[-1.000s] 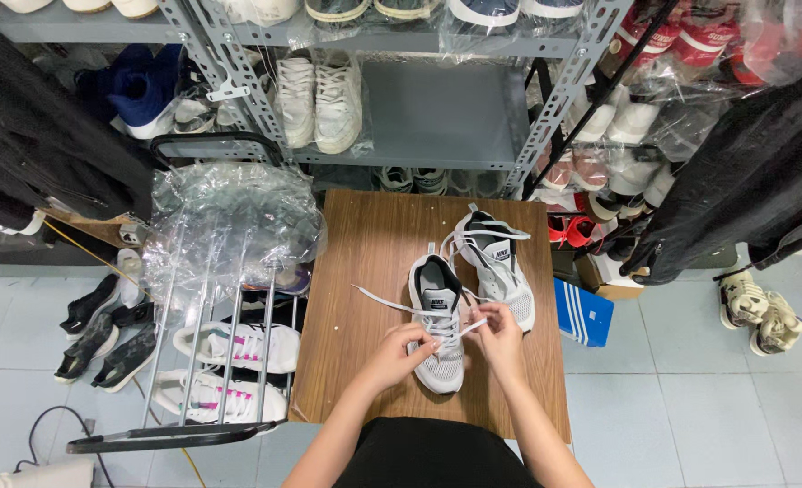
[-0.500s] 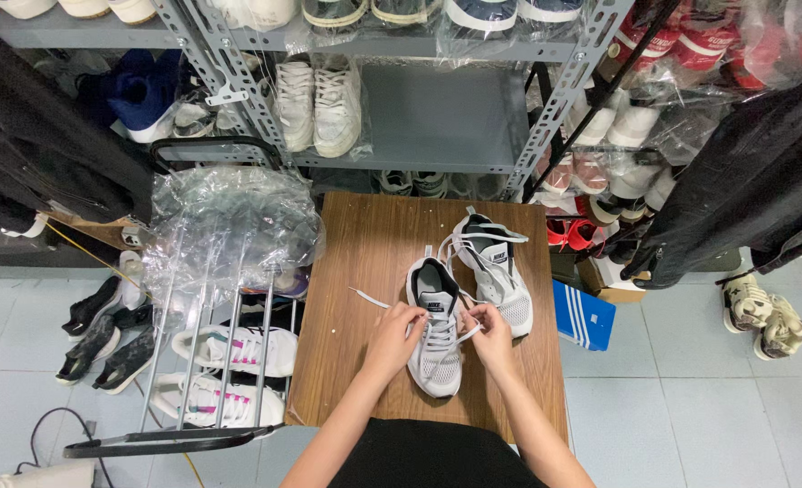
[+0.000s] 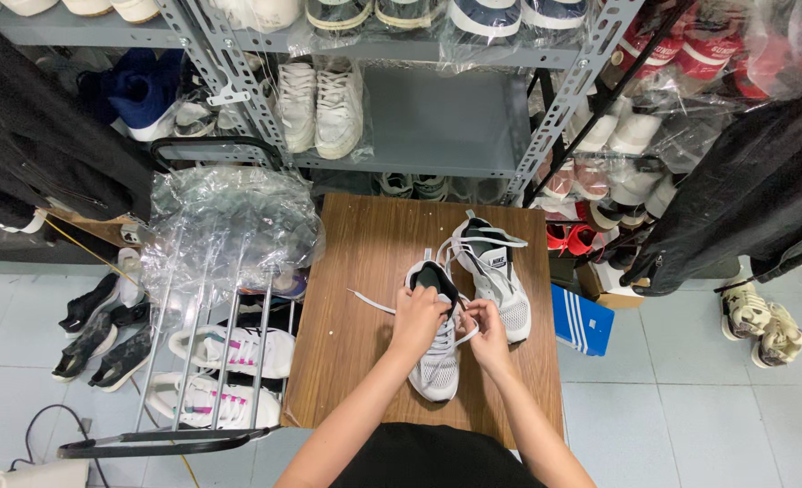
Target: The person places insoles into a pair of sneakers and then laces one sneaker by hand.
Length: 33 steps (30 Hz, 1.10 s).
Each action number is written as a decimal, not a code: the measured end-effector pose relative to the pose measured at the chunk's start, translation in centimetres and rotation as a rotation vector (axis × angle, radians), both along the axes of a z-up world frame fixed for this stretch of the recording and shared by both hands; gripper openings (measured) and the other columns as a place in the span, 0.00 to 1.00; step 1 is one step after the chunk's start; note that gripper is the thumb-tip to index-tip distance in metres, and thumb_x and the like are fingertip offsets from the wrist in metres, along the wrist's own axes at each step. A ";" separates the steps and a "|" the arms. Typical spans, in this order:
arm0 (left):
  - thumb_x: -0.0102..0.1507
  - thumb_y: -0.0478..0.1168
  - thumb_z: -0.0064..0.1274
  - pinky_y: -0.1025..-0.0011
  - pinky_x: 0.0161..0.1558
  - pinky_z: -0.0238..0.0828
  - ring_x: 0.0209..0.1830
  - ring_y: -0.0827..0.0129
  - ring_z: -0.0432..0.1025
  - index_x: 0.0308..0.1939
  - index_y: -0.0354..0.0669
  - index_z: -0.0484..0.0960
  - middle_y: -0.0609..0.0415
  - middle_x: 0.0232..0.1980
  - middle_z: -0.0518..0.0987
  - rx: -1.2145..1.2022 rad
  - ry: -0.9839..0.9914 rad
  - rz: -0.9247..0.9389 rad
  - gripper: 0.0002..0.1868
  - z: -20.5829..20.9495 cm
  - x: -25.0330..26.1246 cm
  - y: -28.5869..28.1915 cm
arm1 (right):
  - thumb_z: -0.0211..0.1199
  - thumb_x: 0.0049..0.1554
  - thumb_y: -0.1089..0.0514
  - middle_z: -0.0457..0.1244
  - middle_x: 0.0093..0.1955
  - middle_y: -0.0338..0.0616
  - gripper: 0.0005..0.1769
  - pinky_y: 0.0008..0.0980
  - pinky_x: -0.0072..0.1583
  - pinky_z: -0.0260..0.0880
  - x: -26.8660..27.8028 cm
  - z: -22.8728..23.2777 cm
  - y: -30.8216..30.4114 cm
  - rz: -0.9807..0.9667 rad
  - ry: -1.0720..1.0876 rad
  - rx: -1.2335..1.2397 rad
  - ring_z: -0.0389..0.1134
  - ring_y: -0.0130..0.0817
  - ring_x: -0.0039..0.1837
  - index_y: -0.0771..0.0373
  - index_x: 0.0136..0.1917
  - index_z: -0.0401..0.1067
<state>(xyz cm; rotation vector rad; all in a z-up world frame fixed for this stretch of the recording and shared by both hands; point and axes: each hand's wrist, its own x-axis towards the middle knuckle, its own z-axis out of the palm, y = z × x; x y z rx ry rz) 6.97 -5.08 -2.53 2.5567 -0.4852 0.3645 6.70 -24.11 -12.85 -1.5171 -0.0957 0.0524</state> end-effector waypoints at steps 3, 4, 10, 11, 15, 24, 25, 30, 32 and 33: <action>0.52 0.39 0.65 0.56 0.53 0.57 0.47 0.62 0.69 0.37 0.50 0.89 0.56 0.38 0.75 0.020 0.009 -0.006 0.10 0.0 0.1 -0.2 | 0.59 0.62 0.66 0.64 0.47 0.41 0.14 0.29 0.49 0.77 0.1 0.1 0.2 -0.021 0.015 -0.005 0.68 0.25 0.49 0.64 0.59 0.62; 0.52 0.39 0.65 0.56 0.53 0.56 0.47 0.62 0.69 0.37 0.50 0.89 0.56 0.38 0.75 0.024 0.012 -0.004 0.10 -0.1 0.1 -0.2 | 0.58 0.62 0.67 0.64 0.46 0.41 0.13 0.28 0.49 0.77 0.0 0.2 0.4 -0.029 0.031 -0.005 0.68 0.25 0.49 0.63 0.59 0.62; 0.55 0.41 0.63 0.55 0.52 0.56 0.48 0.61 0.69 0.36 0.51 0.89 0.56 0.38 0.76 0.100 0.029 0.011 0.06 -0.9 0.2 -0.5 | 0.55 0.64 0.65 0.62 0.47 0.42 0.17 0.26 0.47 0.68 -0.7 1.8 2.1 -0.017 -0.037 -0.123 0.63 0.27 0.47 0.61 0.66 0.61; 0.54 0.40 0.62 0.55 0.53 0.56 0.48 0.62 0.69 0.35 0.51 0.89 0.56 0.38 0.76 0.113 0.017 0.015 0.06 -1.1 0.4 -0.6 | 0.54 0.65 0.64 0.61 0.47 0.43 0.18 0.27 0.48 0.68 -0.6 2.4 2.2 -0.011 -0.060 -0.158 0.63 0.27 0.48 0.60 0.68 0.61; 0.55 0.41 0.61 0.56 0.54 0.56 0.48 0.63 0.69 0.35 0.51 0.89 0.57 0.38 0.76 0.134 -0.015 0.036 0.05 -1.5 0.4 -0.6 | 0.52 0.62 0.66 0.63 0.52 0.48 0.15 0.36 0.56 0.66 0.3 4.9 1.7 0.094 -0.369 -0.437 0.64 0.40 0.54 0.62 0.63 0.67; 0.59 0.42 0.58 0.55 0.56 0.56 0.45 0.64 0.70 0.31 0.52 0.88 0.57 0.36 0.77 0.081 -0.065 0.175 0.05 1.7 0.5 2.6 | 0.56 0.58 0.63 0.61 0.42 0.47 0.09 0.37 0.53 0.64 2.2 8.1 -0.2 0.234 -0.295 -0.662 0.64 0.44 0.50 0.60 0.53 0.68; 0.59 0.41 0.58 0.55 0.55 0.56 0.45 0.64 0.70 0.32 0.53 0.89 0.57 0.37 0.78 0.048 -0.093 0.228 0.05 2.4 0.3 3.8 | 0.55 0.58 0.63 0.60 0.43 0.47 0.08 0.37 0.53 0.64 2.2 8.2 -0.3 0.228 -0.306 -0.647 0.64 0.44 0.49 0.60 0.53 0.68; 0.62 0.42 0.57 0.59 0.53 0.54 0.42 0.66 0.69 0.38 0.54 0.88 0.60 0.36 0.76 -0.028 -0.141 0.504 0.05 6.5 -1.6 10.4 | 0.57 0.55 0.61 0.60 0.42 0.45 0.11 0.37 0.50 0.66 2.0 9.1 -0.3 0.276 -0.246 -0.634 0.65 0.41 0.47 0.59 0.53 0.68; 0.63 0.42 0.58 0.59 0.53 0.53 0.41 0.65 0.69 0.38 0.54 0.88 0.60 0.35 0.74 -0.069 -0.216 0.571 0.04 8.2 -2.8 12.2 | 0.60 0.52 0.61 0.60 0.42 0.45 0.14 0.38 0.49 0.66 2.1 9.9 -0.2 0.294 -0.277 -0.651 0.63 0.41 0.47 0.60 0.53 0.68; 0.64 0.42 0.58 0.59 0.53 0.52 0.41 0.65 0.68 0.38 0.54 0.87 0.60 0.35 0.74 -0.077 -0.250 0.612 0.04 9.1 -3.3 13.0 | 0.61 0.51 0.60 0.61 0.41 0.44 0.14 0.38 0.50 0.65 2.1 10.3 -0.2 0.299 -0.296 -0.671 0.63 0.41 0.47 0.60 0.52 0.68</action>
